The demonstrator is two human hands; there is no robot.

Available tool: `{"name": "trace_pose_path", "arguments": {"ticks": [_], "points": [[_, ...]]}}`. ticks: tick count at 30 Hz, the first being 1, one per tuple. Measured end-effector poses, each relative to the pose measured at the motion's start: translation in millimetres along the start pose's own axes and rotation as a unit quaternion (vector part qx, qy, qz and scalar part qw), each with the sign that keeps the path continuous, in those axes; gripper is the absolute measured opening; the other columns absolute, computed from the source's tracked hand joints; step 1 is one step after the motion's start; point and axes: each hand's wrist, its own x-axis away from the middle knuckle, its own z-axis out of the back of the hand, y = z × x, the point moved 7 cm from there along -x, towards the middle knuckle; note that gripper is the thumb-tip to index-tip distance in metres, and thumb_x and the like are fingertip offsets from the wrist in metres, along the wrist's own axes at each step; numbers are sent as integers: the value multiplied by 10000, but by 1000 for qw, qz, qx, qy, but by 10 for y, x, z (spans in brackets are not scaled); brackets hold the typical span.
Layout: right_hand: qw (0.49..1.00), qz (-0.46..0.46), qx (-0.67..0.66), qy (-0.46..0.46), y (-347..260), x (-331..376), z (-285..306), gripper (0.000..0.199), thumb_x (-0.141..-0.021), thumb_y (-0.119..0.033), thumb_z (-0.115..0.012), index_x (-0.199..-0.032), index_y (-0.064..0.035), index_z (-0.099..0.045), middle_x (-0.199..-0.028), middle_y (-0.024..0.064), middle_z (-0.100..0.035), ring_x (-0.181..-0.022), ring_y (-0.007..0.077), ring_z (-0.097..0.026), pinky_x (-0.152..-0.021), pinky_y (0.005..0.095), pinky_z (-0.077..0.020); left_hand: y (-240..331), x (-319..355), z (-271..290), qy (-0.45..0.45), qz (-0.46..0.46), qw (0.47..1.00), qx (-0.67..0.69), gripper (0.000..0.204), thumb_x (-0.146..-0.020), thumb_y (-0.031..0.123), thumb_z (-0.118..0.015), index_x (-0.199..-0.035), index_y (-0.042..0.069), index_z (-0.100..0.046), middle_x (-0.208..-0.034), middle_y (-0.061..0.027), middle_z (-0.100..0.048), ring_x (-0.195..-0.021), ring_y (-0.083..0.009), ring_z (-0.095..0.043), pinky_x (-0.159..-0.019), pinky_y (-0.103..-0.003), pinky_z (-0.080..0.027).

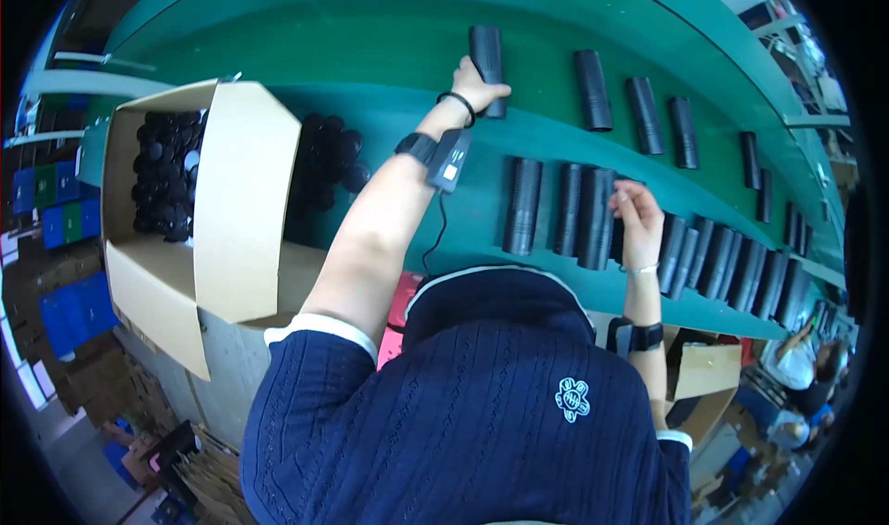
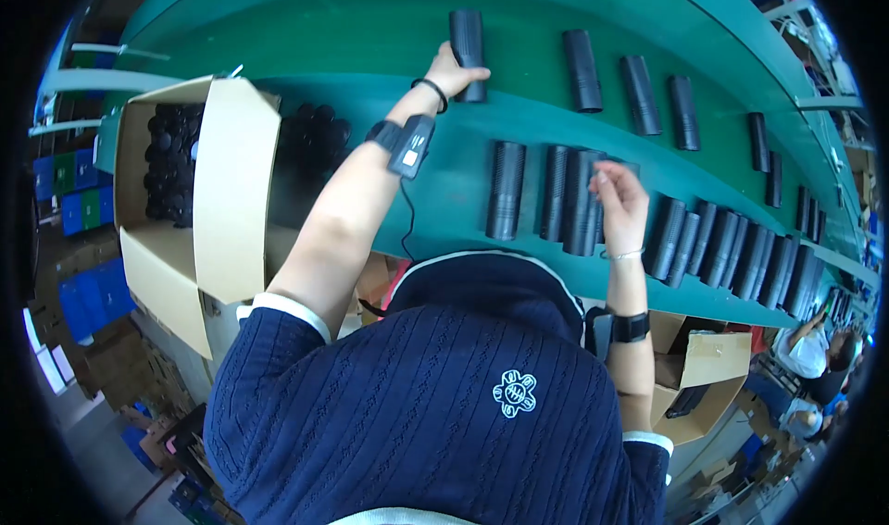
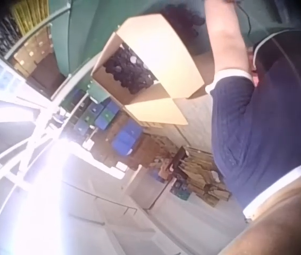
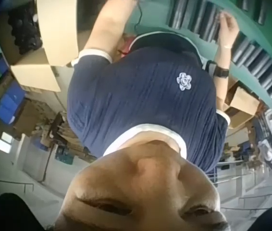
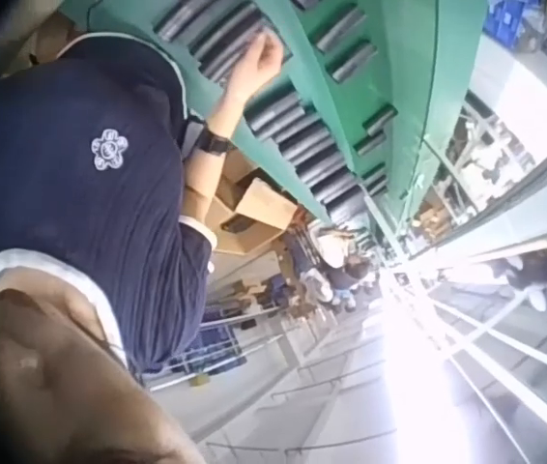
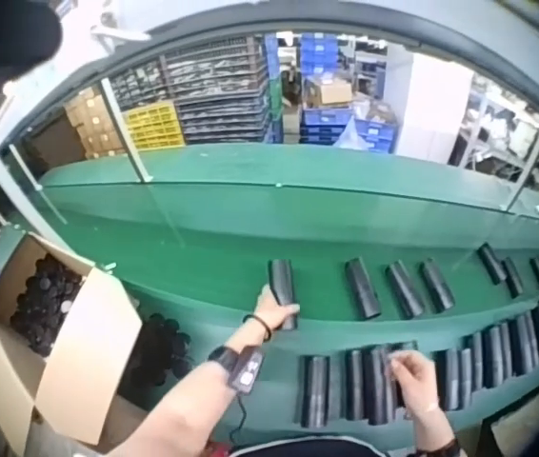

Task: The person removes black cylinders from a box, places them onto a conveyor belt, and fits caps onto the ends of the cylinders. After capping the cylinders, the person gathers them and places them back into a box.

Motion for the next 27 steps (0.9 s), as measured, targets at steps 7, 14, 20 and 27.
{"name": "trace_pose_path", "arguments": {"ticks": [7, 14, 20, 27], "points": [[999, -35, -2, 33, 114, 190, 42, 135, -908, -82, -563, -999, -12, -635, -801, 5, -620, -714, 60, -562, -633, 182, -420, 147, -555, -133, 96, 13, 973, -209, 867, -652, 401, -793, -1286, -6, -365, -1173, -247, -513, -1099, -384, -510, -897, -439, -461], [998, -52, -21, -7, 2, 139, -97, 143, -915, -66, -539, -1012, -17, -631, -815, 7, -622, -730, 74, -577, -639, 194, -436, 310, 996, -400, -50, -52, 985, -159, 858, -736, 540, -673, -1197, -107, -347, -1027, -290, -598, -940, -418, -603, -818, -438, -488], [984, -113, 81, -110, 204, -143, -827, 221, -904, -150, -576, -1081, -29, -520, -794, 45, -602, -702, 101, -604, -555, 227, -470, -99, 1616, -567, -105, -108, 989, -13, 858, -623, 331, -806, -1256, -53, -372, -1104, -259, -547, -1022, -362, -562, -888, -390, -461], [946, -167, -137, -242, 140, -11, -1320, 208, -901, -121, -582, -1085, -43, -524, -965, 20, -573, -844, 82, -544, -690, 224, -454, 356, 2087, 38, -34, -270, 962, 20, 689, -627, 192, -809, -1144, 13, -390, -1111, -172, -502, -1037, -295, -527, -904, -377, -433]]}}
